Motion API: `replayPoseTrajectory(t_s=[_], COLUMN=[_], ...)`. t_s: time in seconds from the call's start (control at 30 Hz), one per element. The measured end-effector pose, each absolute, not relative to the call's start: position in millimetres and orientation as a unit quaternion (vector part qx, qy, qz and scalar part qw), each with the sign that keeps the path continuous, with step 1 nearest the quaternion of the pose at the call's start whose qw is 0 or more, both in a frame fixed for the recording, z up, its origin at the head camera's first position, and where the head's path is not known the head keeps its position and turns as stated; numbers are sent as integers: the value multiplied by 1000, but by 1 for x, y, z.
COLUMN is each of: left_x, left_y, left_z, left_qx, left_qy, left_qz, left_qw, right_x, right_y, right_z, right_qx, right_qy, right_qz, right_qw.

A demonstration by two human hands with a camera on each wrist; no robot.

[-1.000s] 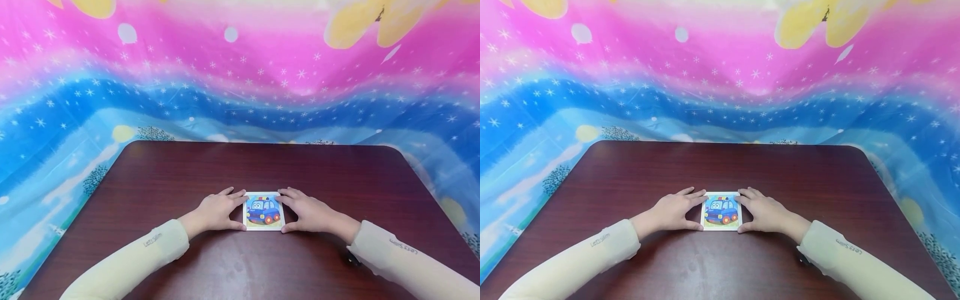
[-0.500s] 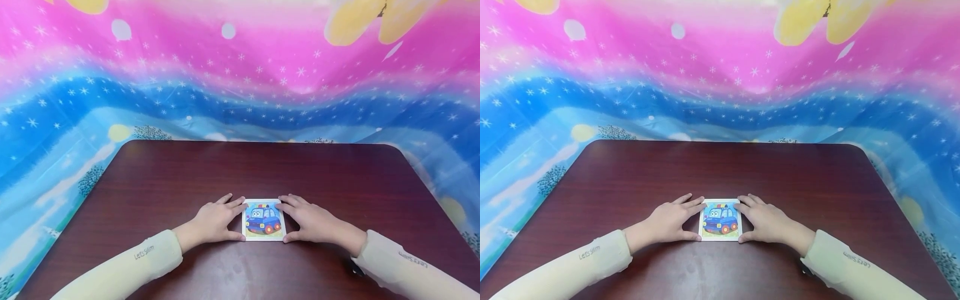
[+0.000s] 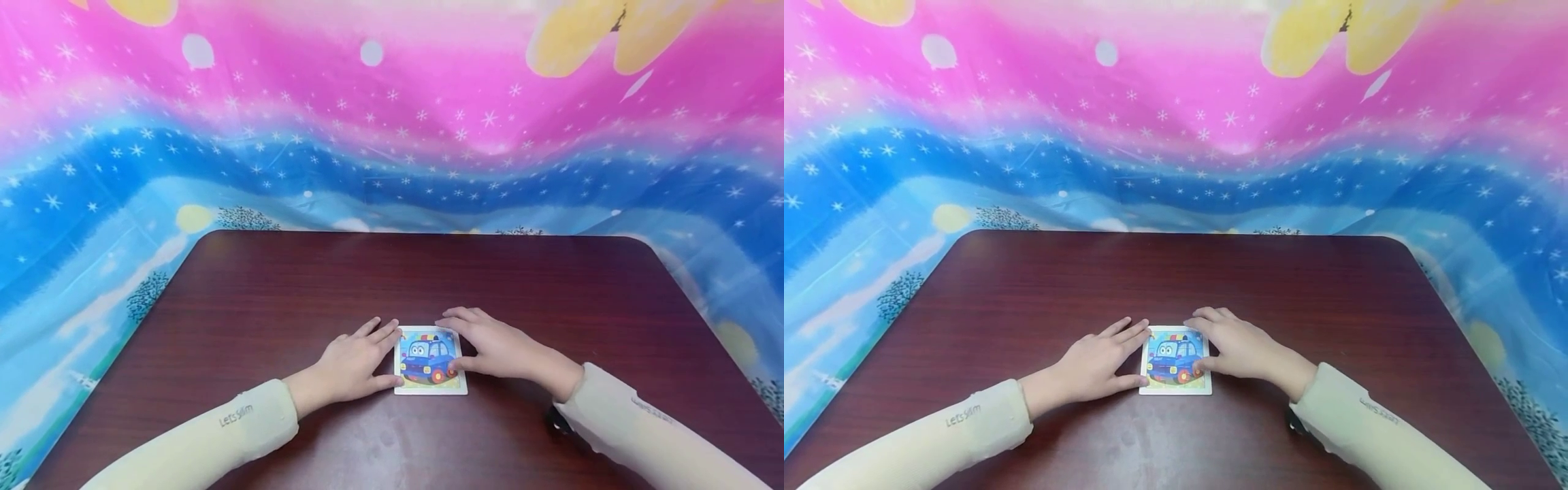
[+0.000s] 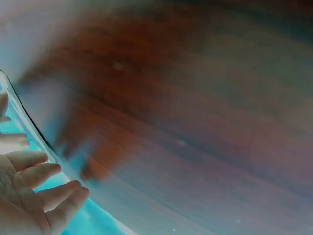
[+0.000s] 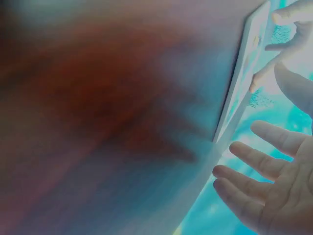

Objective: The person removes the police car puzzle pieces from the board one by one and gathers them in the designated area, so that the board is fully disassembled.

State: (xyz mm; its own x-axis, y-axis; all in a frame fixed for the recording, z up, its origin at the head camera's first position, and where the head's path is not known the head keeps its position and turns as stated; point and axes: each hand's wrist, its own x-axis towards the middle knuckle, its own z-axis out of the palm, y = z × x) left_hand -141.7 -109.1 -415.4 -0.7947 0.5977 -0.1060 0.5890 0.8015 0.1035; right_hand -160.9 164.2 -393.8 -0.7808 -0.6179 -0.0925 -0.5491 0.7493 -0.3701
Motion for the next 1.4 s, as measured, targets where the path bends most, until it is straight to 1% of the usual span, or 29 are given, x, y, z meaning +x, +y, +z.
replayPoseTrajectory(t_s=[0.13, 0.57, 0.73, 0.97, 1.4], left_x=[-142, -145, -146, -146, -146], left_y=[-108, -105, -106, -105, -105], left_z=[-417, -417, -417, -416, -415], left_qx=[308, 304, 301, 298, 291], left_qy=[948, 949, 950, 950, 950], left_qz=[34, 36, 38, 45, 52], left_qw=[65, 72, 77, 83, 96], right_x=[-171, -191, -194, -197, -197], right_y=[151, 123, 118, 110, 102], right_z=[-393, -399, -400, -403, -401], right_qx=[-321, -351, -354, -335, -335], right_qy=[925, 906, 903, 901, 899], right_qz=[-174, -183, -184, -202, -202], right_qw=[109, 148, 160, 186, 195])
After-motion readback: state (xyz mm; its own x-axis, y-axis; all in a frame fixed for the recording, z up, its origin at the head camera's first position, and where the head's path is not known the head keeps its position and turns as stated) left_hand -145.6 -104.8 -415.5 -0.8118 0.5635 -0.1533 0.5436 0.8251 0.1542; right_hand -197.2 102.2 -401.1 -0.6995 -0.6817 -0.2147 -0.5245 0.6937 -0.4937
